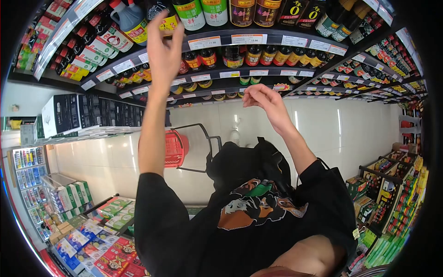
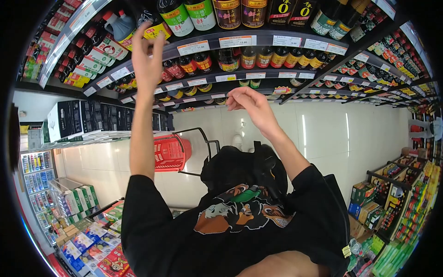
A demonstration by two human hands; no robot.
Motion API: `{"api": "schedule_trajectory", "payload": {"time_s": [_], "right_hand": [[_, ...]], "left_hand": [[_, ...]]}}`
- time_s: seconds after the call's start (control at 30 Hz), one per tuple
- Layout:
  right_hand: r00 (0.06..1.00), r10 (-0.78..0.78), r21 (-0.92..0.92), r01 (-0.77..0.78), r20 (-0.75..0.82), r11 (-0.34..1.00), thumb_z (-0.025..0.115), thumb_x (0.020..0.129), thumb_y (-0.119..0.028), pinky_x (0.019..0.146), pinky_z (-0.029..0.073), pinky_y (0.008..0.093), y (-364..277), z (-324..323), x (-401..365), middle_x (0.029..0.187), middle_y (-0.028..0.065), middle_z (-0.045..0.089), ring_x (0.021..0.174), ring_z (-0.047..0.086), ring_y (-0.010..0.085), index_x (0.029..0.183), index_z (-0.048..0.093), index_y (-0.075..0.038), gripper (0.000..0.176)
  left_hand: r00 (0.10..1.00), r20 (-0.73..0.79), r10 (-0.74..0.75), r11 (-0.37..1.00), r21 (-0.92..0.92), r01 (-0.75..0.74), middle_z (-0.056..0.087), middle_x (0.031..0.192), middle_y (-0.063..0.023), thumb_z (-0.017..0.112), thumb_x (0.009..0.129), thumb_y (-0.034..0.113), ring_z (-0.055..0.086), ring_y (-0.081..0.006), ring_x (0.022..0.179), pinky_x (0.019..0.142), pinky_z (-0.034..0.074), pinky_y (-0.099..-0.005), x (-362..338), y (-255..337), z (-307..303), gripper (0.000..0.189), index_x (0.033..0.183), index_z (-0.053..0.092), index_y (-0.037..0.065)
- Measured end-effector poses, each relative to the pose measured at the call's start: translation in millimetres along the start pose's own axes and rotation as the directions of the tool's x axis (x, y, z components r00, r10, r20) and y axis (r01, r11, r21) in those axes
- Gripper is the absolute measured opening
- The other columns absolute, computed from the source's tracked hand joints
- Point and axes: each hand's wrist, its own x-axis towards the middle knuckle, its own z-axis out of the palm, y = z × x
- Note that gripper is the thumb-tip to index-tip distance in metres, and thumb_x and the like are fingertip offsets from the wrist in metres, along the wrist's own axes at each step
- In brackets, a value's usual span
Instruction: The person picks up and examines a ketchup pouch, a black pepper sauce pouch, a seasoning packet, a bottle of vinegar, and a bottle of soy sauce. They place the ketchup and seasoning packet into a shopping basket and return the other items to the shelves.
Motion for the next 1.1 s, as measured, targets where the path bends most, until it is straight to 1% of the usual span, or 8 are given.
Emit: {"api": "schedule_trajectory", "payload": {"time_s": [0.17,0.27,0.37,0.47,0.7,0.93,1.0,1.1], "right_hand": [[0.995,-0.067,-0.016,0.068,0.068,0.998,0.053,0.104,-0.017,0.085,0.051,0.0304,0,20,11,0.094,0.0065,0.067,0.088,0.065,0.0153,0.107,0.064,0.001,0.021],[0.992,-0.083,-0.028,0.086,0.098,0.996,0.052,0.104,-0.015,0.086,0.051,0.0306,-2,25,17,0.093,0.0068,0.067,0.088,0.064,0.0154,0.107,0.064,0.001,0.021],[0.988,-0.09,-0.043,0.096,0.122,0.994,0.052,0.104,-0.015,0.086,0.051,0.0306,-3,25,25,0.093,0.007,0.067,0.088,0.064,0.0156,0.106,0.064,0.001,0.02],[0.99,-0.072,-0.029,0.076,0.123,0.997,0.052,0.104,-0.015,0.085,0.051,0.0308,-3,25,29,0.093,0.0072,0.067,0.088,0.064,0.0155,0.107,0.064,0.001,0.02],[0.992,-0.042,-0.001,0.042,0.117,0.999,0.052,0.104,-0.014,0.085,0.051,0.0307,6,18,29,0.093,0.0074,0.067,0.088,0.064,0.0153,0.107,0.063,0.002,0.02],[0.994,-0.016,-0.004,0.016,0.108,1.0,0.053,0.104,-0.015,0.084,0.052,0.0304,26,11,19,0.094,0.0077,0.067,0.088,0.065,0.0152,0.108,0.063,0.003,0.021],[0.994,-0.013,-0.004,0.014,0.112,1.0,0.054,0.104,-0.016,0.084,0.052,0.0303,28,8,18,0.095,0.0078,0.068,0.088,0.066,0.0152,0.11,0.063,0.003,0.022],[0.995,-0.022,-0.044,0.026,0.099,0.999,0.054,0.104,-0.016,0.084,0.053,0.0303,28,7,16,0.094,0.0076,0.068,0.088,0.066,0.0152,0.11,0.063,0.004,0.022]], "left_hand": [[0.995,-0.003,-0.099,0.984,0.151,0.098,0.073,0.088,-0.0188,0.069,0.093,0.034,0.071,-0.0263,0.08,0.071,0.052,-0.0378,90,6,2,0.053,0.123,0.058,-0.008],[0.991,-0.055,0.12,0.966,0.236,-0.104,0.072,0.09,-0.0206,0.07,0.091,0.035,0.07,-0.0286,0.084,0.075,0.051,-0.0377,119,-7,9,0.051,0.116,0.061,-0.009],[0.982,0.155,-0.108,0.977,0.199,0.077,0.071,0.089,-0.0246,0.071,0.089,0.037,0.07,-0.0311,0.085,0.077,0.051,-0.0391,132,24,5,0.048,0.1,0.067,-0.01],[0.95,0.184,-0.252,0.925,0.335,0.18,0.07,0.09,-0.0283,0.07,0.089,0.04,0.07,-0.0365,0.086,0.079,0.051,-0.0411,139,31,7,0.051,0.098,0.067,-0.011],[0.988,0.103,-0.113,0.882,0.469,0.052,0.068,0.088,-0.0315,0.065,0.093,0.04,0.067,-0.0458,0.09,0.08,0.052,-0.0442,131,17,13,0.054,0.103,0.064,-0.013],[0.989,0.055,-0.136,0.939,0.326,0.111,0.07,0.094,-0.0299,0.065,0.094,0.037,0.07,-0.0403,0.092,0.079,0.053,-0.0453,100,26,8,0.047,0.109,0.064,-0.008],[0.982,0.063,0.176,0.914,0.361,-0.187,0.074,0.091,-0.0037,0.068,0.096,0.021,0.062,-0.0076,0.068,0.06,0.046,-0.024,83,1,5,0.028,0.117,0.066,0.002],[0.976,0.026,0.217,0.924,0.315,-0.214,0.07,0.081,-0.0003,0.071,0.093,0.016,0.056,-0.0054,0.057,0.054,0.043,-0.0218,59,15,-1,0.02,0.107,0.07,0.002]]}}
